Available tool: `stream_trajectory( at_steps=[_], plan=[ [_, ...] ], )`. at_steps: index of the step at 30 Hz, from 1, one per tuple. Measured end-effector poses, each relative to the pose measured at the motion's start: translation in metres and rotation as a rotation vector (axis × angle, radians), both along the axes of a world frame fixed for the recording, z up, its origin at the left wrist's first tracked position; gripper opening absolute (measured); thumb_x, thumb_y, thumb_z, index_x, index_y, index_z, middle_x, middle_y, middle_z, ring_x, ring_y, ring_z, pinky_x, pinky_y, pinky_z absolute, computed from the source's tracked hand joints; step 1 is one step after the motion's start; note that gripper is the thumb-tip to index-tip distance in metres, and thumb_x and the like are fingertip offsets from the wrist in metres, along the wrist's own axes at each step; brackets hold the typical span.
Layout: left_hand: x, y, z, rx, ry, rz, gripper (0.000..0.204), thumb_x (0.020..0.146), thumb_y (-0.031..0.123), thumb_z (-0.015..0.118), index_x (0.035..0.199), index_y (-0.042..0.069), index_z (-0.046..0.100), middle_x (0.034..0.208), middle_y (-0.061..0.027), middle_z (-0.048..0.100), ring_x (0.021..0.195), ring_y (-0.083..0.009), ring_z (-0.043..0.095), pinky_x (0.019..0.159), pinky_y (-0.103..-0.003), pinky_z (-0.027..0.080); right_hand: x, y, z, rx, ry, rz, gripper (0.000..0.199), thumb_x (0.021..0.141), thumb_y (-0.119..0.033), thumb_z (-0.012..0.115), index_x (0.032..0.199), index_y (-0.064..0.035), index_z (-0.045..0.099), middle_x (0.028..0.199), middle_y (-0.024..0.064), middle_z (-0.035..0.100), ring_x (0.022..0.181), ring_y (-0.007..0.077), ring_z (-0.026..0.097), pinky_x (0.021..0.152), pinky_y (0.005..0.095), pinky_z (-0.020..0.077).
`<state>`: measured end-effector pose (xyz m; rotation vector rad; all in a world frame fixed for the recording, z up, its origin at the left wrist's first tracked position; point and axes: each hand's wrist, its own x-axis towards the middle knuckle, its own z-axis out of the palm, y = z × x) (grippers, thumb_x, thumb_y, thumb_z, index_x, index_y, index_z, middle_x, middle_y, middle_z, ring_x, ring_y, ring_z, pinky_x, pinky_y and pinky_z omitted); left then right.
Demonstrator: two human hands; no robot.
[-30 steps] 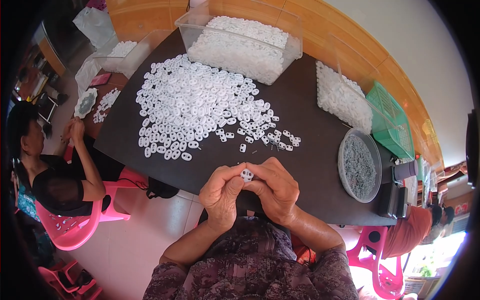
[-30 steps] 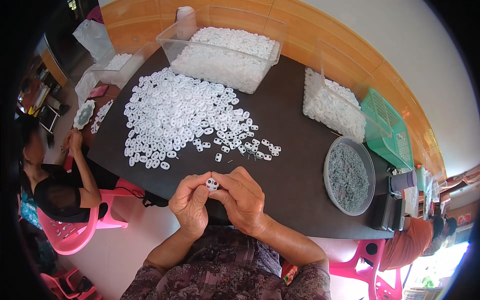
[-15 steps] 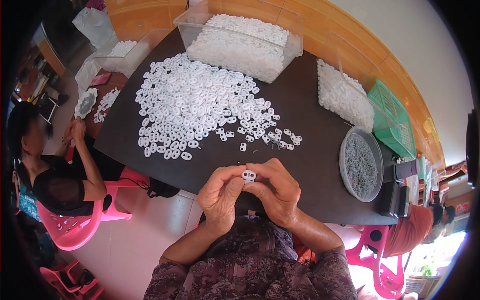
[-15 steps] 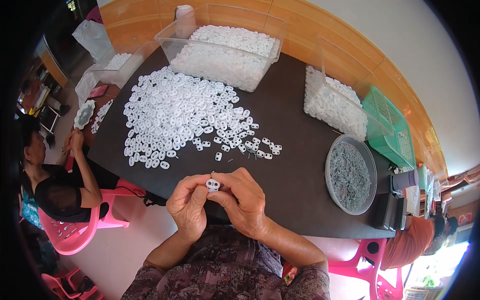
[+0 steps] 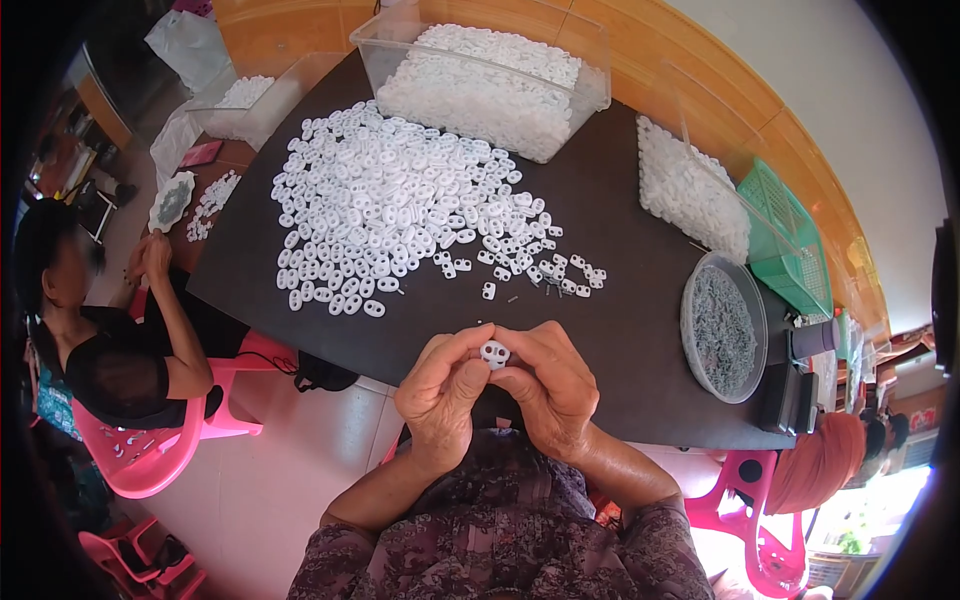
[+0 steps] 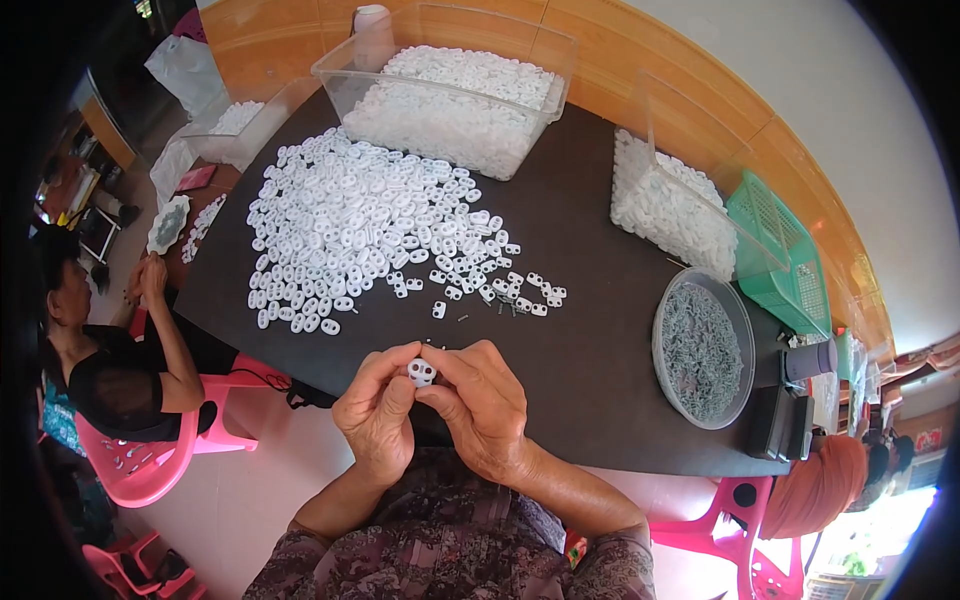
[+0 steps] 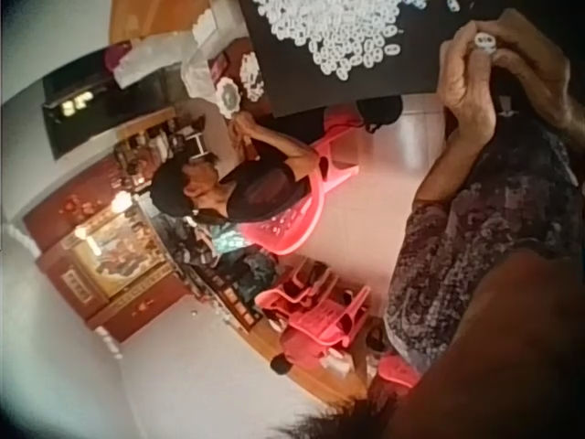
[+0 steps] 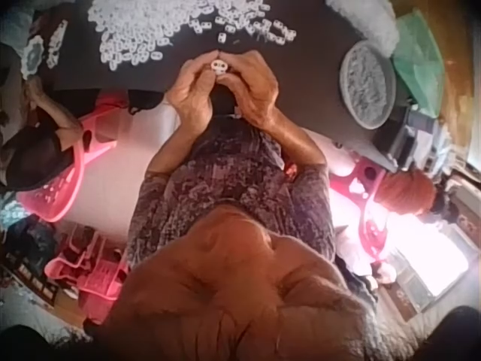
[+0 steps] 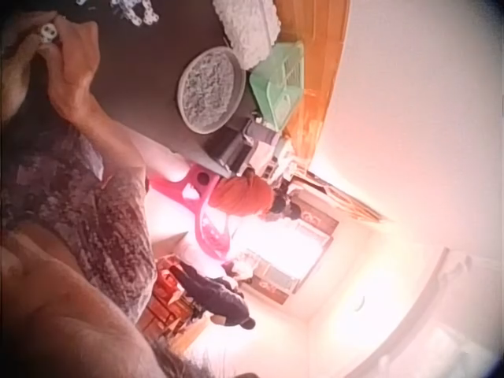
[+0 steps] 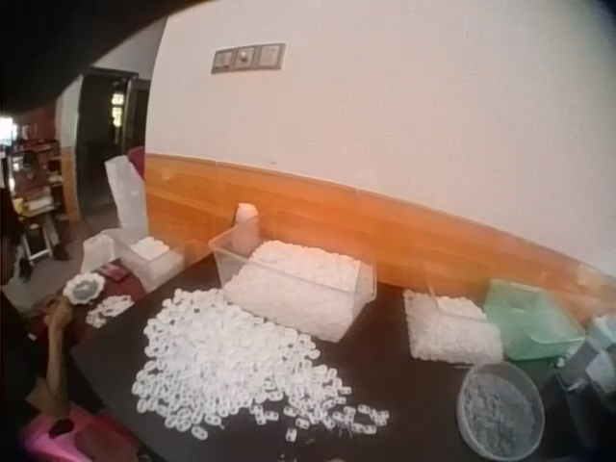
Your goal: Assembling small white plastic components by hand at a workbench.
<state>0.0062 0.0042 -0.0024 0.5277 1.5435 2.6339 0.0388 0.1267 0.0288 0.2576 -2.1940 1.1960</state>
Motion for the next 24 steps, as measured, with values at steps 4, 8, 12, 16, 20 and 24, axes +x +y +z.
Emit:
stream_trajectory(
  at_steps=[4, 8, 12, 16, 20, 24],
  plan=[
    [-0.003, -0.001, -0.003, -0.063, 0.099, 0.046, 0.027, 0.091, 0.014, 0.063, 0.113, -0.002, 0.063, 0.092, -0.003, 0.057, 0.08, -0.0084, 0.051, 0.069, -0.02, 0.041, 0.002, -0.005, 0.001, -0.032, 0.0, -0.019, 0.036, 0.075, -0.005, 0.074, 0.108, 0.004, 0.063, 0.086, 0.0097, 0.064, 0.071, 0.021, 0.055, 0.061, 0.03, 0.0456],
    [0.0, 0.001, -0.004, -0.071, 0.108, 0.072, 0.027, 0.091, 0.016, 0.063, 0.108, -0.005, 0.063, 0.087, -0.0029, 0.055, 0.078, -0.0108, 0.048, 0.07, -0.023, 0.038, 0.001, -0.005, -0.001, -0.014, 0.023, -0.036, 0.035, 0.075, -0.005, 0.074, 0.107, 0.0039, 0.063, 0.088, 0.0108, 0.065, 0.073, 0.0229, 0.057, 0.062, 0.0306, 0.0465],
    [-0.002, 0.004, -0.007, -0.093, 0.221, 0.155, 0.023, 0.092, 0.014, 0.061, 0.108, -0.003, 0.064, 0.086, -0.0033, 0.057, 0.073, -0.0103, 0.049, 0.064, -0.022, 0.04, 0.001, -0.009, -0.006, 0.021, 0.079, -0.053, 0.036, 0.074, -0.004, 0.074, 0.107, 0.0044, 0.063, 0.089, 0.0114, 0.065, 0.073, 0.0242, 0.058, 0.062, 0.0308, 0.0469],
    [-0.001, 0.005, -0.009, -0.109, 0.262, 0.203, 0.023, 0.093, 0.014, 0.061, 0.107, -0.003, 0.063, 0.084, -0.0043, 0.058, 0.072, -0.0118, 0.05, 0.063, -0.023, 0.041, 0.002, -0.012, -0.007, 0.026, 0.085, -0.061, 0.036, 0.074, -0.003, 0.073, 0.107, 0.005, 0.063, 0.089, 0.0119, 0.065, 0.073, 0.0246, 0.058, 0.062, 0.0311, 0.0471],
    [-0.001, 0.006, -0.011, -0.107, 0.271, 0.221, 0.022, 0.093, 0.015, 0.061, 0.105, -0.003, 0.064, 0.084, -0.0046, 0.058, 0.071, -0.012, 0.05, 0.062, -0.024, 0.041, 0.002, -0.012, -0.008, 0.026, 0.081, -0.06, 0.036, 0.074, -0.002, 0.073, 0.108, 0.0054, 0.062, 0.09, 0.0126, 0.065, 0.074, 0.0249, 0.058, 0.063, 0.0314, 0.0475],
    [0.0, 0.006, -0.012, -0.118, 0.268, 0.222, 0.022, 0.093, 0.015, 0.06, 0.105, -0.003, 0.063, 0.083, -0.0043, 0.058, 0.071, -0.0117, 0.05, 0.061, -0.023, 0.04, 0.002, -0.012, -0.009, 0.034, 0.086, -0.061, 0.036, 0.074, -0.002, 0.073, 0.108, 0.0058, 0.062, 0.09, 0.013, 0.065, 0.074, 0.0253, 0.058, 0.063, 0.0318, 0.0476]
  ],
)
